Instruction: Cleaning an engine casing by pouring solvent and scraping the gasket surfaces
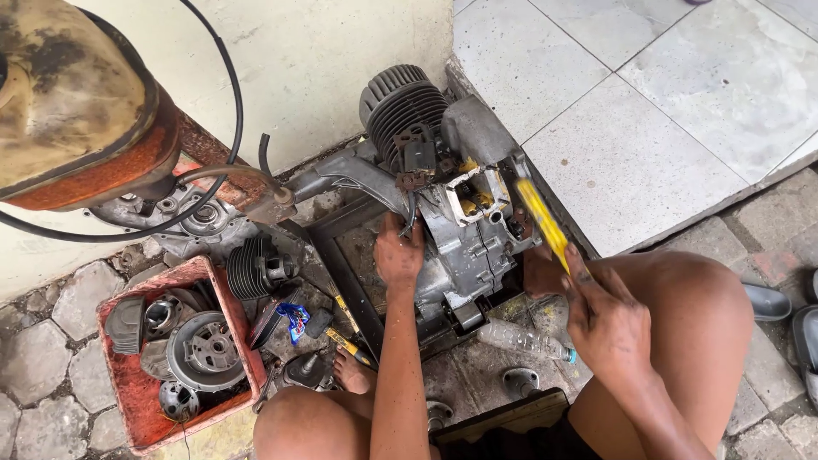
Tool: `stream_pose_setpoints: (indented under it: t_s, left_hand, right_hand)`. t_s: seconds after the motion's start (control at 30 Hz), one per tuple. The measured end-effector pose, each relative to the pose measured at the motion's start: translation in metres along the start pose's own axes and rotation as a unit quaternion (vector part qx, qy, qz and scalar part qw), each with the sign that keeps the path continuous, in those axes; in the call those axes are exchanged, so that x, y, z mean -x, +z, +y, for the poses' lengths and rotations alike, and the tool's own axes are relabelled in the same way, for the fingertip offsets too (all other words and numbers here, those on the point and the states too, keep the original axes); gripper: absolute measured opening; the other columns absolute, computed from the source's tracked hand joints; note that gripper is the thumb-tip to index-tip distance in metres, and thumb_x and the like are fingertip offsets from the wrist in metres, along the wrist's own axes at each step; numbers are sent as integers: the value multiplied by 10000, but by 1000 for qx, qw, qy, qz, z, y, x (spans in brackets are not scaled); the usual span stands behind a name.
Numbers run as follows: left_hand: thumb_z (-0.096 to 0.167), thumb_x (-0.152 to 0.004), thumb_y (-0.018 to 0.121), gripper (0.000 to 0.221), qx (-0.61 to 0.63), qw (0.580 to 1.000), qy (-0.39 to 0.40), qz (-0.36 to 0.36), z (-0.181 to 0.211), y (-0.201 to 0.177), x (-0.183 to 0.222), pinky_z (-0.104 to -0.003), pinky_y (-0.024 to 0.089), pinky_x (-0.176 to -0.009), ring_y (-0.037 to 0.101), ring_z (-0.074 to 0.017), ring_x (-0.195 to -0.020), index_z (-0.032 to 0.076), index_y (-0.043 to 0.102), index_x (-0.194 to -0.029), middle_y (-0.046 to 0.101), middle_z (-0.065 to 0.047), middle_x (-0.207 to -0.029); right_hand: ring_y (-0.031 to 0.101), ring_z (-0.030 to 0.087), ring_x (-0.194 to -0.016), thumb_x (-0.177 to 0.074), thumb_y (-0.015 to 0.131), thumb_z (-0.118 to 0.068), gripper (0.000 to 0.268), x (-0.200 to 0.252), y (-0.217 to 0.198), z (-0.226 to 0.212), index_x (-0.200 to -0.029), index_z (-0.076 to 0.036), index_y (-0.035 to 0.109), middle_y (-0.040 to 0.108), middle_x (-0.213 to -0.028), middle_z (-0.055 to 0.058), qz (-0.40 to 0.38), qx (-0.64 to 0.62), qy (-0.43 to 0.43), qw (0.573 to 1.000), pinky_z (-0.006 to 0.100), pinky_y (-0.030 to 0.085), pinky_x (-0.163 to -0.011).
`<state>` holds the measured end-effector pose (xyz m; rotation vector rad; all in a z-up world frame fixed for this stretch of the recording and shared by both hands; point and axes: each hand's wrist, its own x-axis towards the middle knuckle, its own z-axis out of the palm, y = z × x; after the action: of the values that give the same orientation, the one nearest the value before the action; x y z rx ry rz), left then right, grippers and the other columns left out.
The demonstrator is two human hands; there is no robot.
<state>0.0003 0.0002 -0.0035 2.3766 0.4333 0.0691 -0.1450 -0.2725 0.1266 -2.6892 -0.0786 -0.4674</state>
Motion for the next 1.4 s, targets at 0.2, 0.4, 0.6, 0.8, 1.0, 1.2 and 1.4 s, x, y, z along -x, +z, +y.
stream_pose_setpoints:
  t_s: [0.2,0.4,0.6,0.8,1.0,1.2,1.4]
  left_hand:
    - [446,-988,660,599,-48,998,-38,-19,3,-3,4,-380,619,-342,632,-232,-396,78,505,-1434,606,-81,-518]
    - [398,-987,667,531,-32,999,-32,-16,5,-4,3,-430,681,-553,707,-283,-532,82,519,-1387,677,-93,-653]
    - [354,-987,626,286,0,997,55,52,-3,4,4,-583,567,-621,705,-488,-745,74,571,-1007,718,-211,-872]
    - [475,-979,571,356,-3,1000,-2,28,-4,8,4,-615,574,-803,705,-474,-898,121,550,-944,663,-185,-925]
    - [452,-1031,568,393,-25,999,-19,3,16,-9,7,-474,681,-615,734,-342,-568,84,583,-1168,715,-132,-734]
    - [445,-1037,498,390,-22,998,34,49,6,3,8,-595,582,-663,712,-473,-698,63,567,-999,713,-222,-869]
    - [424,-1030,544,390,-13,997,46,61,3,5,7,-533,645,-630,738,-415,-658,41,587,-1095,706,-207,-852]
  right_hand:
    - [507,283,-471,-977,628,-61,476,-51,-8,-28,-1452,-88,648,552,-767,71,-15,-73,55,996,440,462,-545]
    - [499,151,-609,-971,660,-122,519,23,-2,0,-1486,-113,594,543,-755,-8,-27,-74,54,995,361,493,-563]
    - [462,233,-486,-942,587,-22,602,-45,-5,-16,-1535,-118,549,508,-738,60,-33,-75,32,996,415,432,-496]
    - [680,345,-557,-919,674,-67,159,-38,-26,-36,-990,-12,805,691,-747,181,-4,-103,58,993,416,507,-487]
    - [562,181,-643,-974,624,-164,552,26,0,8,-1521,-162,552,544,-792,-1,-60,-72,65,993,343,491,-618]
    - [472,236,-502,-1010,604,-88,513,-78,-15,-34,-1521,-89,563,555,-786,67,-52,-99,37,993,416,457,-563]
    - [556,182,-601,-975,624,-96,545,-15,-5,-8,-1515,-119,549,614,-862,35,-27,-79,15,996,408,544,-558]
